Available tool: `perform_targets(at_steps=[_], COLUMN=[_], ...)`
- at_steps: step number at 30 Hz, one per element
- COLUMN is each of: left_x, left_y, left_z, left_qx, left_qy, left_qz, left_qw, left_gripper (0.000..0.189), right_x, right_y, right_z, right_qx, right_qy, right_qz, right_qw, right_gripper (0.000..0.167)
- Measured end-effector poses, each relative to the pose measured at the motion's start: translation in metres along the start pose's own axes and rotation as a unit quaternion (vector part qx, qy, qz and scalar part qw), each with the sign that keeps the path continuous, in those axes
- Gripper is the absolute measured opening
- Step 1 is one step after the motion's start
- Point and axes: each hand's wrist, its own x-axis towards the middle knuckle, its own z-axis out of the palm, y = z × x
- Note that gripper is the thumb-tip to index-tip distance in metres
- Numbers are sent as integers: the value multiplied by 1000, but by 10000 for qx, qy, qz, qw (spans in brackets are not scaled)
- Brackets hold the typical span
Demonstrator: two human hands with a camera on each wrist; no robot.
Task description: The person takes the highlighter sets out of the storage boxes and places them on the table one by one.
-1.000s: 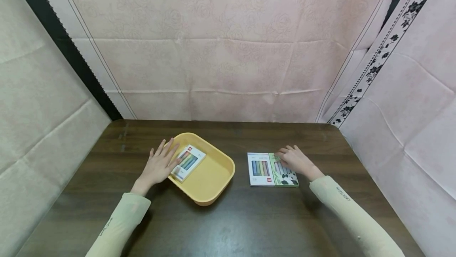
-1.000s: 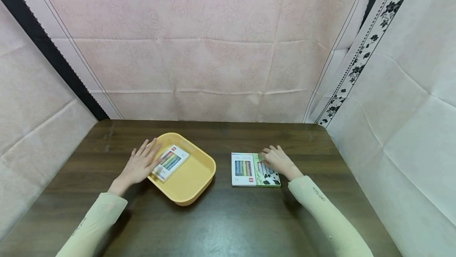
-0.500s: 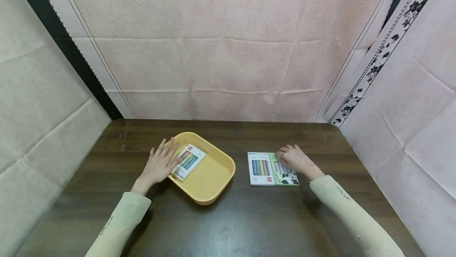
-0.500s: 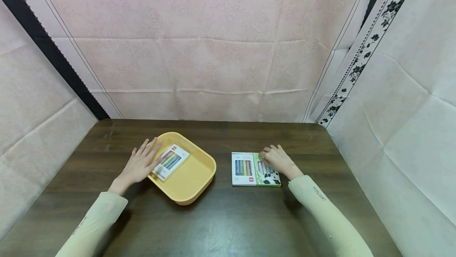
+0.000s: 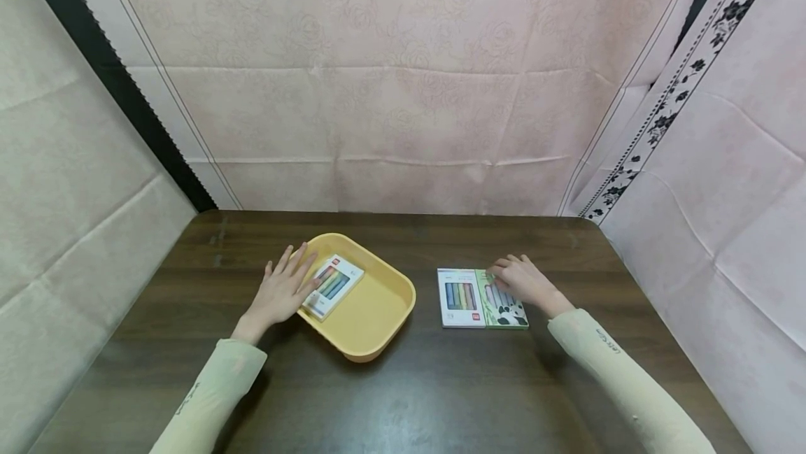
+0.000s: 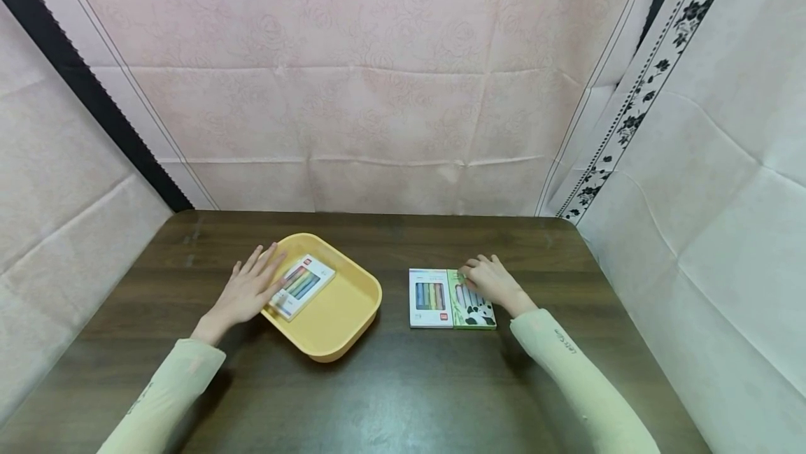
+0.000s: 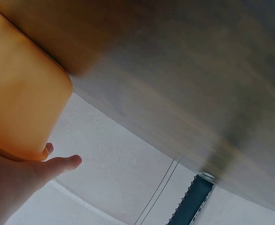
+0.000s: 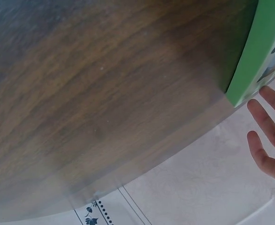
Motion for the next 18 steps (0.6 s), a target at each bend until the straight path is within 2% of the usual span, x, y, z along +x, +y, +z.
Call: perform_targets(at_steps=[13,18], left_x=[0,0], left_y=[0,0], left_z=[0,0], left_qx=[-115,-169], left_qy=[1,78], left_qz=[-5,27], left_qw=[9999,9998], left_gripper=[60,60], right_x=[1,3], right_y=[-2,-7], right_z=[-2,-6], right_qx=[132,119], right_qy=[61,297], right_qz=[25,-126], right_qw=[9999,9994], right_gripper=[21,21])
